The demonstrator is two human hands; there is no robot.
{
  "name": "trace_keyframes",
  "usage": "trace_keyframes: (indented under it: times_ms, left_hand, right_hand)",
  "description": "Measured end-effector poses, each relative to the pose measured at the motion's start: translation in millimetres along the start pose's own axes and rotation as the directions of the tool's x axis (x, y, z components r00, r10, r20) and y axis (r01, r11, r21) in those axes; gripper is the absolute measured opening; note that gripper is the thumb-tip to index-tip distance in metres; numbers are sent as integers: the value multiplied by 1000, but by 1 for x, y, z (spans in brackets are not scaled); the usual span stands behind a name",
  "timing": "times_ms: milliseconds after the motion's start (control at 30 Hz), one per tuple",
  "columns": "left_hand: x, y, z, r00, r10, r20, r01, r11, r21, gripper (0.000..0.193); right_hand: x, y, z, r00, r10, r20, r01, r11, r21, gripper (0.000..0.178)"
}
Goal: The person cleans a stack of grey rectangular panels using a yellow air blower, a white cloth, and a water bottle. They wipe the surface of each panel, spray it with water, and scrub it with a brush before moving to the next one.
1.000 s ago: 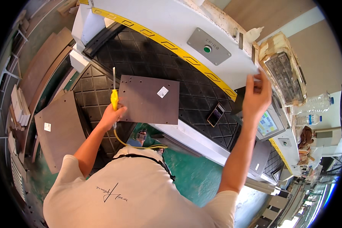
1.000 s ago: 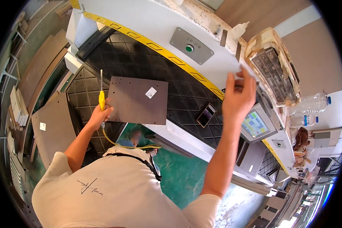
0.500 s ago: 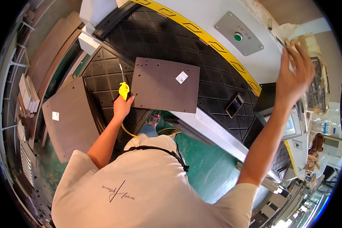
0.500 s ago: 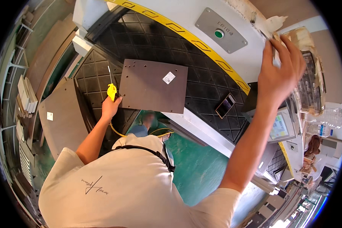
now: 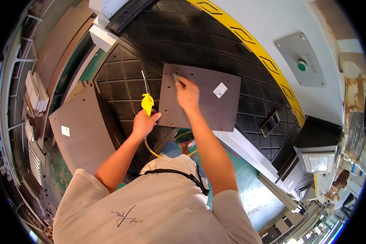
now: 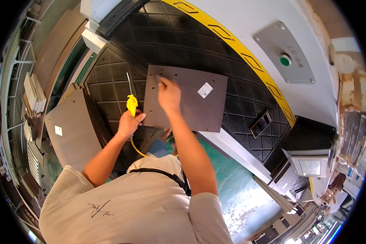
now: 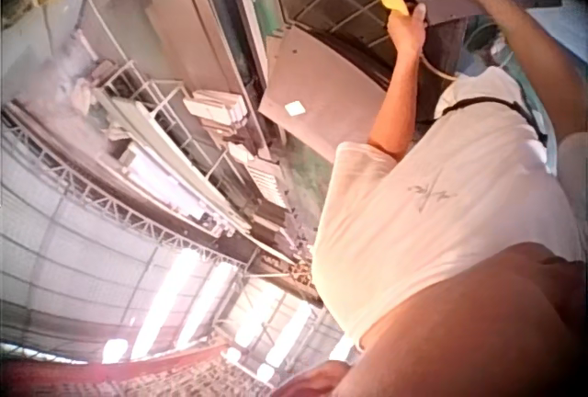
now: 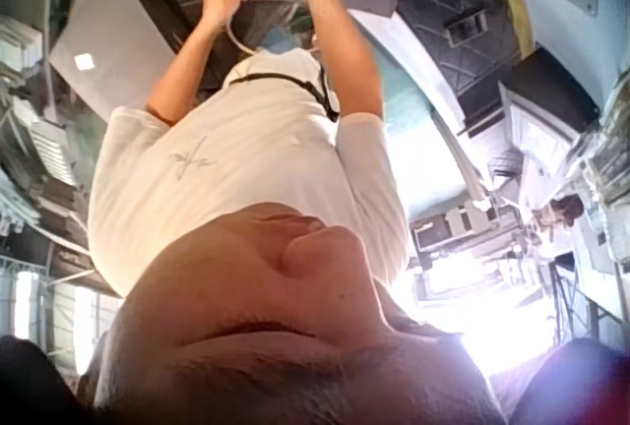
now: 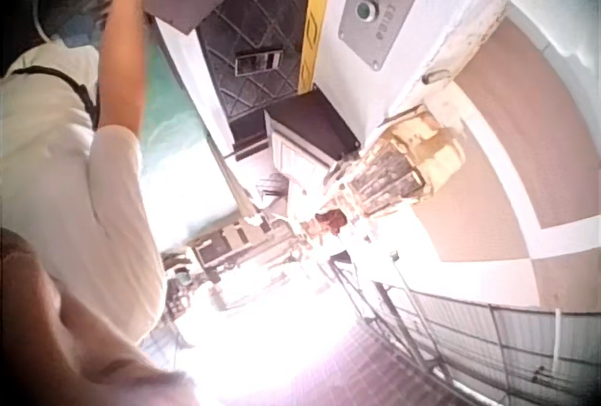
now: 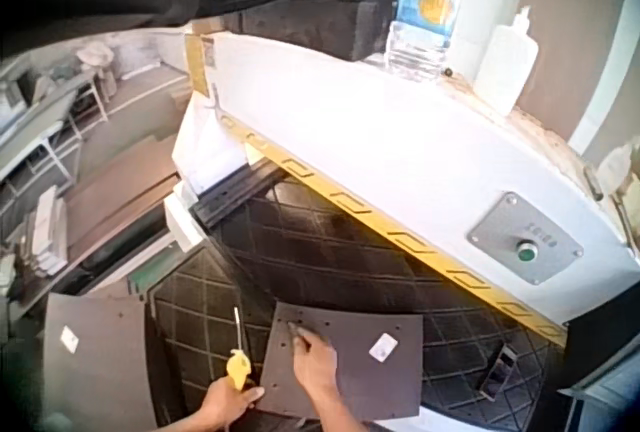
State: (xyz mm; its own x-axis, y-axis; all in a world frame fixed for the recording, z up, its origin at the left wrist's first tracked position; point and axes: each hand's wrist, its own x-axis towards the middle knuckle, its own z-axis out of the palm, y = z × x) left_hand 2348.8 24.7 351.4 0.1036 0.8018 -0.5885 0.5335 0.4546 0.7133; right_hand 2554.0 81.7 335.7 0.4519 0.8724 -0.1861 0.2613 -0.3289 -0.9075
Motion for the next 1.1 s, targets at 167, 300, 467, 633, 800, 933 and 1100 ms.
trace_keyframes:
  times_ms: [167,300,467,633,800,933,1100]
  left_hand:
    - [-3,9,-3,999,-42,-2,42,996,83,24]
    - [-3,6,-1,997,-73,-31,74,997,15,23]
    - [-3,14,-1,998,-59,-8,59,996,67,23]
    - [-1,4,-1,998,-38,-58,41,997,61,25]
    - [-5,11,-3,999,-32,-38,37,992,118,27]
    - [-2,7,-5,998,-45,-51,51,990,135,28]
    - [3,3,-10,992,-5,-127,8,1000,25,27]
  right_hand:
    - [18,-13,53,889,-448,93,440,779,-446,13]
    - [53,21,-25,928,-366,-74,237,730,-641,13]
    - [81,112,-224,824,-256,-505,-235,656,-717,15]
    - [86,83,-215,913,-286,-292,27,756,-654,17]
    - [70,70,-134,859,-366,-359,52,759,-649,14]
    - [60,-6,-1,905,-424,35,392,800,-454,9]
    - [47,-17,12,820,-414,395,534,802,-268,14]
